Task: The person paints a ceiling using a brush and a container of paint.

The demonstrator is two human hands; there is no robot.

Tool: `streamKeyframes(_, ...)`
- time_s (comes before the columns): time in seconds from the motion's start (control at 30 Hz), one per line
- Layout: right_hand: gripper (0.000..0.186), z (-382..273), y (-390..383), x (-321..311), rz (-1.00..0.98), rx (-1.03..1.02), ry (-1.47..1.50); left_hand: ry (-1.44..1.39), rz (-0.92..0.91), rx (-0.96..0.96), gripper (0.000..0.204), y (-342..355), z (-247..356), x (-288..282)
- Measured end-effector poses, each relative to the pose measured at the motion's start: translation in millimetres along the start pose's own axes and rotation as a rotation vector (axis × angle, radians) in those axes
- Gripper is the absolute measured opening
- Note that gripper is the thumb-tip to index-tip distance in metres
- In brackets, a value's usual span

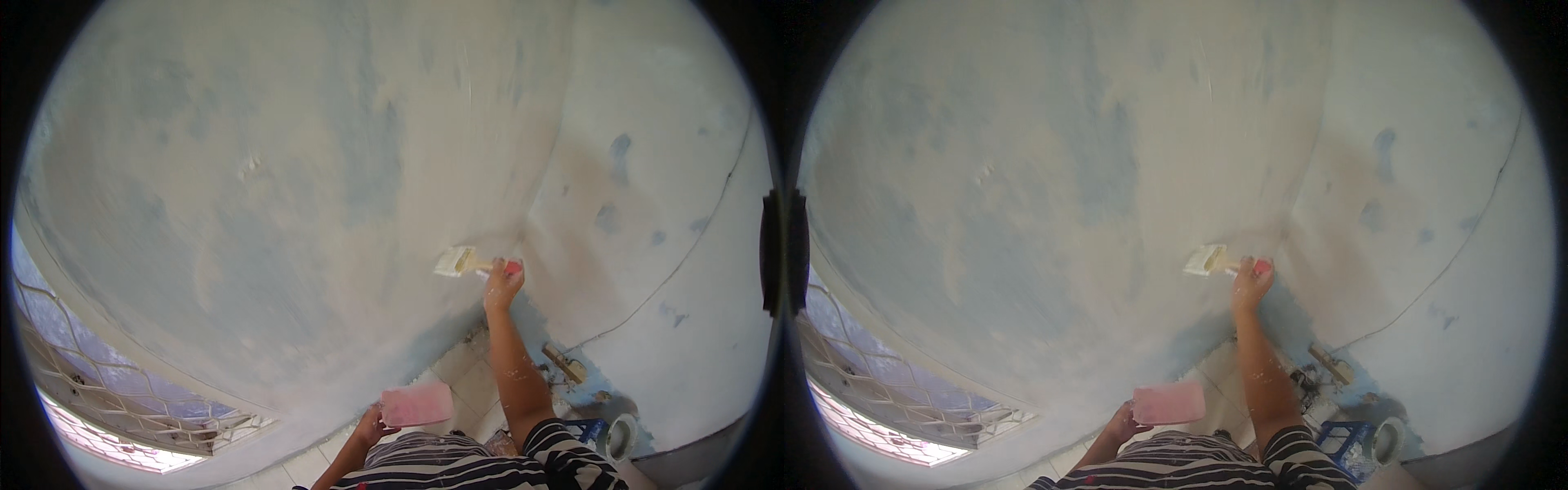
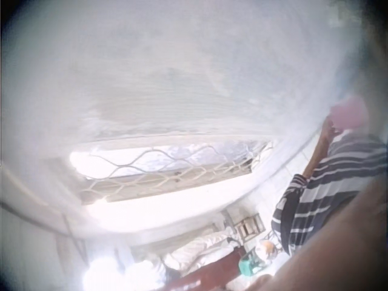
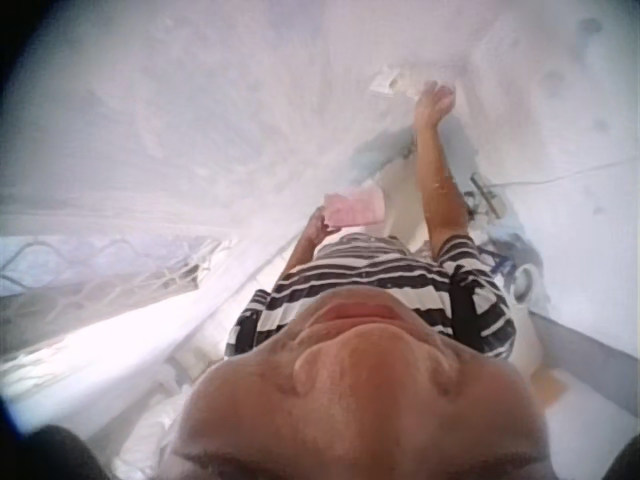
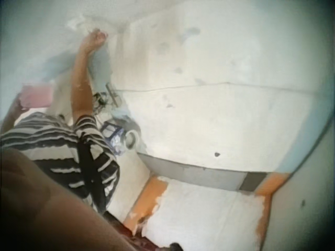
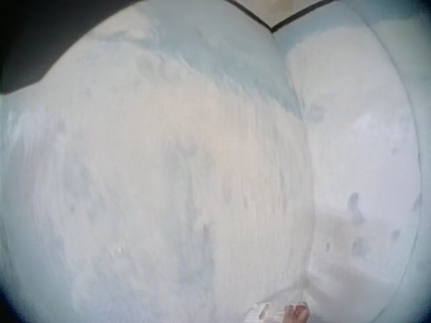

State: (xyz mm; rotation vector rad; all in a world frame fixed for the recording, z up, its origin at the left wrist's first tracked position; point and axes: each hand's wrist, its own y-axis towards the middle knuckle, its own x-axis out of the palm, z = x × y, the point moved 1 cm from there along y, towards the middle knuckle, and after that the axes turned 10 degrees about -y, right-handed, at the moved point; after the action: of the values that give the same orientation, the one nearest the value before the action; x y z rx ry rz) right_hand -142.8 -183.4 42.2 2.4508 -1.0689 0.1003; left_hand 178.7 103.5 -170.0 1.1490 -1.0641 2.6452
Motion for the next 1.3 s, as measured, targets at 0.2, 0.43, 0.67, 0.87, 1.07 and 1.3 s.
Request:
streamKeyframes(0.2,0.018,-197,110,90,0.007,-0.112,0.392,0.049,0.065,0.019,0.063,-8,3,-18)
streamKeyframes(0.43,0.021,-438,150,151,0.030,-0.161,0.756,-0.017,0.130,0.062,0.064,-17,-6,-27)
streamKeyframes(0.67,0.008,-312,153,127,-0.205,-0.226,0.679,-0.084,0.106,0.044,0.054,-4,-13,-35)
streamKeyframes(0.87,0.009,-7,29,15,0.037,0.188,0.268,-0.019,0.009,-0.020,0.052,39,-29,-28)
streamKeyframes(1.07,0.007,13,-13,2,0.011,0.447,0.125,-0.004,0.043,0.082,0.049,38,-19,22)
streamKeyframes(1.3,0.019,-242,97,85,-0.255,0.005,0.308,-0.056,0.101,0.134,0.049,33,-31,60)
